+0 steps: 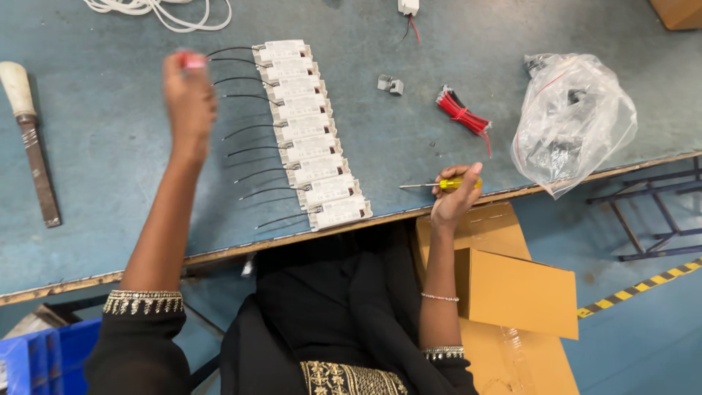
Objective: The person is assembling electronic components by hand and with a screwdriver, connecting red and black wire bundles to white plastic housing units and arranging the finished pieces in a row on a workbench.
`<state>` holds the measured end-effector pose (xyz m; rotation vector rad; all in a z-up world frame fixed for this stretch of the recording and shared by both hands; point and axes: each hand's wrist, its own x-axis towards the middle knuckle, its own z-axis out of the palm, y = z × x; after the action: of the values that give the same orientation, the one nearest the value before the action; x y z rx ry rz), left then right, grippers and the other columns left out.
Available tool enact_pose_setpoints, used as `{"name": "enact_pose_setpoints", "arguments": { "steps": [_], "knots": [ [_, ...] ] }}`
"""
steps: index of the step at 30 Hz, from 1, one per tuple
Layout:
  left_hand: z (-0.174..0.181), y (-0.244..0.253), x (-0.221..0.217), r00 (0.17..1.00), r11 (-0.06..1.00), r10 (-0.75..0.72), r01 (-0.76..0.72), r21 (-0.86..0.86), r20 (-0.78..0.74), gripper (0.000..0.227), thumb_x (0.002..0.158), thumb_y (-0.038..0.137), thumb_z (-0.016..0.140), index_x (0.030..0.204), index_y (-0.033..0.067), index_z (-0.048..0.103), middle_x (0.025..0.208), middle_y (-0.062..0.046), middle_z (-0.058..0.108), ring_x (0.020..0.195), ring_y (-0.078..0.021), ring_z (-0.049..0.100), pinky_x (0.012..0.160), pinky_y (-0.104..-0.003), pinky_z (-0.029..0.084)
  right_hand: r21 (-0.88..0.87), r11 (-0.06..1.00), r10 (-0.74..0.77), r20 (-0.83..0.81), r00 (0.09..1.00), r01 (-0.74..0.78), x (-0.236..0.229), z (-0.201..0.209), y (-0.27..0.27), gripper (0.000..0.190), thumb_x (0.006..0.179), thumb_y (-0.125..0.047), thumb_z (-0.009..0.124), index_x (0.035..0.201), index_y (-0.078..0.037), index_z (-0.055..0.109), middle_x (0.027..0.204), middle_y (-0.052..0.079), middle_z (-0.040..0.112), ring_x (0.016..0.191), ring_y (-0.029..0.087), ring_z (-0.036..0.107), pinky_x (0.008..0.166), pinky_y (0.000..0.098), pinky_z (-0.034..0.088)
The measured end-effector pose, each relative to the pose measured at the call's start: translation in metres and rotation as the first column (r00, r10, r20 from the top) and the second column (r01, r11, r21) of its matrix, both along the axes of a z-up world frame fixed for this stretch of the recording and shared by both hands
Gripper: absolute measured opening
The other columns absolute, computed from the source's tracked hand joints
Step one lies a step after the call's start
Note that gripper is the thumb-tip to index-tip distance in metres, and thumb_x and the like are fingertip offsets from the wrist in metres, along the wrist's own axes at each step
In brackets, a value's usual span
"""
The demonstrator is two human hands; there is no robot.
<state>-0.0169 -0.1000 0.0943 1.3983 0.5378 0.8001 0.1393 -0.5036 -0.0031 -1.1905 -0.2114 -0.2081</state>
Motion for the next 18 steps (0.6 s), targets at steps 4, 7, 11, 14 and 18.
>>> {"name": "enact_pose_setpoints", "arguments": {
  "steps": [4, 7, 11, 14, 18],
  "knots": [
    [0.132, -0.111, -0.028, 0.812, 0.712, -0.444, 0.576, 0.401, -0.378, 0.025, 0.108, 0.027, 0.047, 0.121, 0.0107, 0.061, 0.093, 0.001, 0.069, 0.079, -0.0134, 0.063, 0.074, -0.035, 0.052, -0.008, 1.0, 0.018, 0.003, 1.0, -0.017, 0.001, 0.0, 0.0, 0.059, 0.107, -0.057, 0.049, 0.082, -0.004, 0.054, 0.072, 0.01, 0.058, 0.06, 0.017, 0.057, 0.048, 0.0277, 0.044],
    [0.206, -0.188, -0.084, 0.754, 0.133, -0.622, 0.368, 0.92, -0.212, 0.023, 0.095, 0.021, 0.057, 0.117, 0.0148, 0.063, 0.118, -0.019, 0.072, 0.09, -0.034, 0.072, 0.076, -0.043, 0.057, 0.002, 1.0, 0.018, -0.007, 1.0, -0.018, -0.001, -0.001, 0.004, 0.057, 0.106, -0.056, 0.049, 0.082, -0.004, 0.054, 0.072, 0.009, 0.058, 0.059, 0.016, 0.057, 0.047, 0.0273, 0.043],
    [0.227, -0.259, -0.095, 0.723, -0.193, -0.6, 0.284, 0.939, -0.342, 0.025, 0.096, 0.023, 0.055, 0.118, 0.0141, 0.063, 0.118, -0.017, 0.073, 0.089, -0.0325, 0.07, 0.076, -0.042, 0.056, 0.005, 1.0, -0.001, -0.007, 1.0, 0.001, 0.001, 0.0, 0.0, 0.055, 0.106, -0.055, 0.049, 0.083, -0.005, 0.053, 0.073, 0.009, 0.058, 0.058, 0.016, 0.057, 0.047, 0.0268, 0.042],
    [0.219, -0.288, -0.08, 0.691, -0.274, -0.579, 0.334, 0.902, -0.432, 0.027, 0.097, 0.025, 0.054, 0.12, 0.0136, 0.064, 0.118, -0.016, 0.073, 0.088, -0.0314, 0.068, 0.076, -0.042, 0.055, 0.0, 1.0, -0.001, -0.003, 1.0, 0.001, 0.0, -0.003, -0.003, 0.055, 0.107, -0.054, 0.05, 0.083, -0.005, 0.053, 0.073, 0.009, 0.058, 0.059, 0.017, 0.058, 0.047, 0.0267, 0.042],
    [0.226, -0.286, -0.074, 0.672, -0.286, -0.57, 0.377, 0.881, -0.473, 0.029, 0.098, 0.028, 0.052, 0.121, 0.013, 0.064, 0.118, -0.014, 0.073, 0.087, -0.03, 0.066, 0.076, -0.041, 0.054, -0.013, 1.0, 0.0, 0.023, 1.0, 0.0, 0.005, -0.009, -0.003, 0.055, 0.107, -0.055, 0.051, 0.084, -0.005, 0.054, 0.074, 0.009, 0.058, 0.06, 0.017, 0.058, 0.048, 0.0274, 0.043]
  ]
}}
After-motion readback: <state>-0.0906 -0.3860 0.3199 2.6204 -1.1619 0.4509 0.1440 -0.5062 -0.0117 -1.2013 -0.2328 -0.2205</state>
